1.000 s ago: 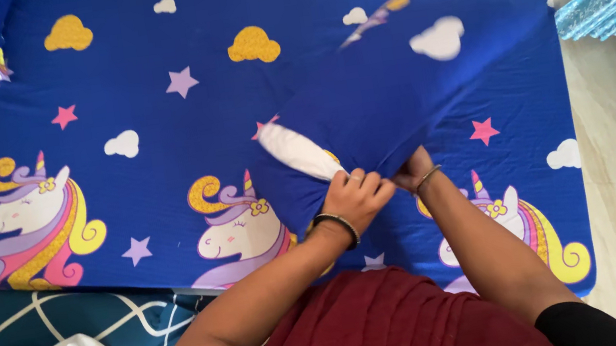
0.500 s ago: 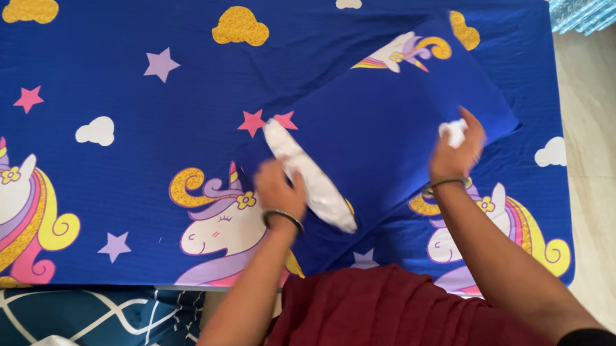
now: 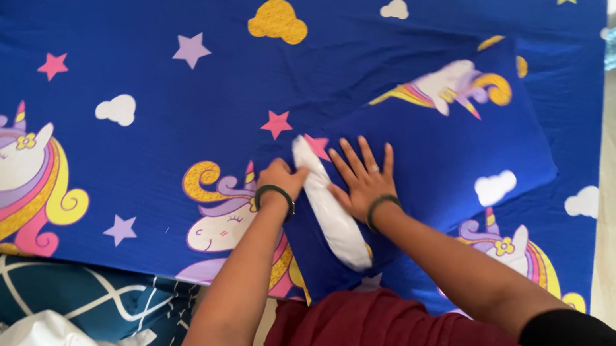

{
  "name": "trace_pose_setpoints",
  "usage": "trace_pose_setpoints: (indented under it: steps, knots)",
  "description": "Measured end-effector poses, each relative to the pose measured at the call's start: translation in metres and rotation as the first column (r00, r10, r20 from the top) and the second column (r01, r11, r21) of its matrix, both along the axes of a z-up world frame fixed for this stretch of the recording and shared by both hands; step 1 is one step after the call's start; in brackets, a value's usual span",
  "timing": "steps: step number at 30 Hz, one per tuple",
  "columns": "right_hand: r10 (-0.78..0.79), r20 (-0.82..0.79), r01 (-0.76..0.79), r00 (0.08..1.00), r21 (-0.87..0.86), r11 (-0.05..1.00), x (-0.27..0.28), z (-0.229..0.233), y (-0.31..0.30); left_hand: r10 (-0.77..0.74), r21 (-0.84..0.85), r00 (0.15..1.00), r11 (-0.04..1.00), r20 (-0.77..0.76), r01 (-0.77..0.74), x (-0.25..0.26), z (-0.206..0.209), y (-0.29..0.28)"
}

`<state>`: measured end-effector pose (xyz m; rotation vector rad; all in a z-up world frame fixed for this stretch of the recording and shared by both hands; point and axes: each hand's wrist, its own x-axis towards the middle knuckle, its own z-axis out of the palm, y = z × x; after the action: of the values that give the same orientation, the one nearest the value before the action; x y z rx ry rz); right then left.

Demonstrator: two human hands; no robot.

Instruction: The person inserts a white pillow into a blue unicorn-patterned pillowcase on a bed. They align the pillow, roll it into the case, and smooth the fabric to fit the case fully. The finished pillow is placed on the bed.

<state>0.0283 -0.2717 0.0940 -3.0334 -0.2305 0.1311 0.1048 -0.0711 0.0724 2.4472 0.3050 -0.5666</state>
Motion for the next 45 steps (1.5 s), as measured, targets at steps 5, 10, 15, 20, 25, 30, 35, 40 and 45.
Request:
trace_pose_setpoints:
  steps: [5, 10, 15, 20, 25, 30, 35, 40, 45]
  knots:
    - [0.031, 0.081, -0.028, 0.996, -0.042, 0.999, -0.007, -0.014, -0.004, -0.057, 0.057, 0.997, 0.997, 0.047, 0.054, -0.003, -0.008, -0.009]
    - [-0.026, -0.235, 0.018, 0.972, -0.034, 0.999, 0.034, 0.013, -0.011, 0.132, -0.416, 0.972, 0.887, -0.194, -0.203, 0.028, -0.016, -0.009]
    - [0.145, -0.019, -0.139, 0.989, 0.172, 0.975, 0.083, 0.013, 0.001, 0.18, -0.503, 0.959, 0.821, -0.219, -0.269, 0.03, -0.037, -0.017]
    - [0.355, -0.065, -0.352, 0.933, 0.053, 0.934, 0.085, -0.009, 0.02, 0.272, -0.756, 0.923, 0.533, -0.273, -0.381, 0.034, -0.065, -0.017]
    - [0.422, -0.31, -0.492, 0.852, -0.196, 0.848, 0.056, -0.003, 0.023, 0.19, -0.817, 0.901, 0.379, -0.39, -0.434, 0.015, -0.081, -0.031]
    - [0.388, -0.607, -0.668, 0.693, -0.34, 0.661, 0.068, 0.004, 0.035, 0.178, -0.795, 0.937, 0.496, -0.301, -0.35, 0.009, -0.085, -0.065]
    - [0.417, -0.511, -0.608, 0.752, -0.293, 0.738, 0.084, -0.009, 0.024, 0.266, -0.474, 0.963, 0.854, 0.042, -0.215, 0.038, -0.093, -0.075]
    - [0.483, -0.096, -0.448, 0.87, 0.257, 0.856, 0.039, 0.014, -0.04, 0.164, -0.378, 0.984, 0.909, -0.062, -0.176, 0.057, -0.099, -0.063]
    - [0.394, -0.208, -0.383, 0.895, 0.094, 0.919, -0.026, 0.038, -0.033, 0.121, -0.415, 0.97, 0.887, -0.209, -0.2, 0.067, -0.11, -0.063]
